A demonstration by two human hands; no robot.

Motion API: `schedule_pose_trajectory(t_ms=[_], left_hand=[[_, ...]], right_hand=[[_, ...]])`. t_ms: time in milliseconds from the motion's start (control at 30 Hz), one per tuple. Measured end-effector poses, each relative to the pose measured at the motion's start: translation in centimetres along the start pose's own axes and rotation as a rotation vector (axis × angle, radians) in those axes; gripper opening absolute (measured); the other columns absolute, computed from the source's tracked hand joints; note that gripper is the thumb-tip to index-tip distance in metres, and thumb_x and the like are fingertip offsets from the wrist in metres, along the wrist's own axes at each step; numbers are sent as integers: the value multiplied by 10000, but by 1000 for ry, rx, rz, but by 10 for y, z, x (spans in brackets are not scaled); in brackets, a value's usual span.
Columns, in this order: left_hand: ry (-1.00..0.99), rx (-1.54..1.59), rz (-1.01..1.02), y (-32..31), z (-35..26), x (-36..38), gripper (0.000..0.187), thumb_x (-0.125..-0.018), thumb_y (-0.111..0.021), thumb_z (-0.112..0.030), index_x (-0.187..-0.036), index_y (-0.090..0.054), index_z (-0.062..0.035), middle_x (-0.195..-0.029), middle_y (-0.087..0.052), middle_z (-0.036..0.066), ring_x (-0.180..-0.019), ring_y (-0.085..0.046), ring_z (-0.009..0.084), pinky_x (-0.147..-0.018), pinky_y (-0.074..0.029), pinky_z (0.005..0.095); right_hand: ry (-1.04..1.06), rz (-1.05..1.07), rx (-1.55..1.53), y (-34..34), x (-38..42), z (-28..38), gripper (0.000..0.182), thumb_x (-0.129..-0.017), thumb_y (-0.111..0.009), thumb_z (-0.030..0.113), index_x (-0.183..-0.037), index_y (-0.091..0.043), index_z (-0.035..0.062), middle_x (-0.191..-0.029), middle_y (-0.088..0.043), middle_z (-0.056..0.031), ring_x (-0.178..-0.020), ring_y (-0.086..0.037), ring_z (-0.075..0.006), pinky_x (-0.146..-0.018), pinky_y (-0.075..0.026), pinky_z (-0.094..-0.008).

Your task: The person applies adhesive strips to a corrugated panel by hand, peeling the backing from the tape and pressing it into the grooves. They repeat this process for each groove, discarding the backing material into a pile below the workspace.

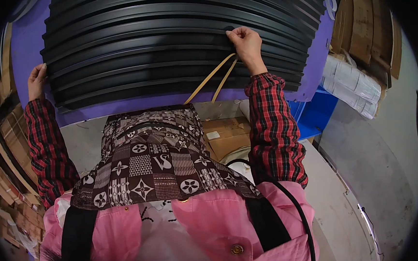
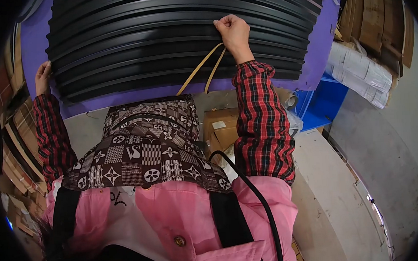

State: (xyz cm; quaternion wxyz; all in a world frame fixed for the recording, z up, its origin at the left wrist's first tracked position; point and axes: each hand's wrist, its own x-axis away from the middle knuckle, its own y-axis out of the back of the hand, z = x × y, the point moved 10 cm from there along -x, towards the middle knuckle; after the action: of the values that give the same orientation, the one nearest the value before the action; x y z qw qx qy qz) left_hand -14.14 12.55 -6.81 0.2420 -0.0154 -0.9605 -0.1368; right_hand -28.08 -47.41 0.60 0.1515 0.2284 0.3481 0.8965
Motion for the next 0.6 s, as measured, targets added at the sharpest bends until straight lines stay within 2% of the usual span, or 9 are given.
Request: schedule_pose_trajectory(t_ms=[133, 267, 333, 367, 433, 467, 533, 567, 600], left_hand=[[9, -28, 19, 2, 2, -3, 116, -759, -575, -203, -813, -569, -101, -665, -493, -71, -589, -419, 20, -537, -320, 165], [31, -37, 38, 1, 4, -5, 116, -759, -575, -199, -799, -564, -91, -627, -460, -77, -538, -384, 15, -482, -291, 155], [26, -41, 34, 2, 4, -6, 112, -760, -573, -197, -794, -562, -91, -618, -453, -79, -530, -377, 15, -474, -285, 155], [30, -44, 32, 2, 4, -7, 108, -761, -571, -195, -788, -560, -91, -609, -446, -81, -522, -371, 15, -466, -279, 156], [27, -42, 48, 0, 2, -6, 110, -761, -571, -196, -786, -559, -90, -604, -440, -83, -518, -366, 15, -463, -276, 157], [30, -34, 59, -2, 1, -6, 111, -762, -570, -198, -784, -558, -89, -599, -434, -85, -514, -361, 14, -460, -273, 158], [21, -22, 63, -4, -1, -4, 112, -762, -570, -200, -780, -556, -90, -597, -429, -84, -513, -359, 14, -459, -274, 157], [19, -14, 58, -4, -2, -4, 113, -762, -570, -202, -777, -554, -90, -595, -425, -83, -511, -357, 15, -458, -274, 156], [12, -14, 61, -6, -3, -4, 113, -762, -570, -202, -777, -554, -90, -595, -425, -83, -511, -357, 15, -458, -274, 156]], right_hand=[[-24, 72, 152, -1, 0, 3, 213, -675, -613, 224, -727, -576, 20, -611, -564, -71, -585, -549, -196, -547, -424, -293], [-31, 102, 260, 4, 1, 10, 238, -675, -605, 248, -774, -572, 33, -658, -575, -93, -638, -560, -236, -587, -434, -322], [110, -252, 131, 49, 8, 18, 231, -668, -615, 233, -791, -572, 42, -680, -576, -104, -659, -564, -236, -600, -441, -317], [147, -392, -34, 68, 12, 6, 197, -669, -612, 178, -796, -575, 32, -665, -574, -83, -626, -557, -177, -597, -442, -272], [-63, -360, -256, 77, 26, -45, 177, -670, -596, 118, -807, -571, 7, -653, -565, -46, -596, -528, -107, -581, -428, -222], [-114, -282, -242, 67, 38, -53, 169, -669, -584, 96, -802, -567, -7, -643, -552, -24, -577, -500, -72, -571, -416, -199], [-126, -202, -289, 32, 63, -50, 163, -663, -588, 94, -792, -567, -2, -630, -544, -20, -573, -497, -69, -563, -412, -194], [-154, -158, -307, 13, 71, -48, 206, -650, -609, 148, -792, -569, 4, -656, -551, -41, -593, -522, -121, -579, -429, -243], [-160, -181, -157, 3, 72, -46, 215, -654, -595, 171, -796, -568, 11, -685, -556, -66, -623, -537, -174, -591, -435, -284]])
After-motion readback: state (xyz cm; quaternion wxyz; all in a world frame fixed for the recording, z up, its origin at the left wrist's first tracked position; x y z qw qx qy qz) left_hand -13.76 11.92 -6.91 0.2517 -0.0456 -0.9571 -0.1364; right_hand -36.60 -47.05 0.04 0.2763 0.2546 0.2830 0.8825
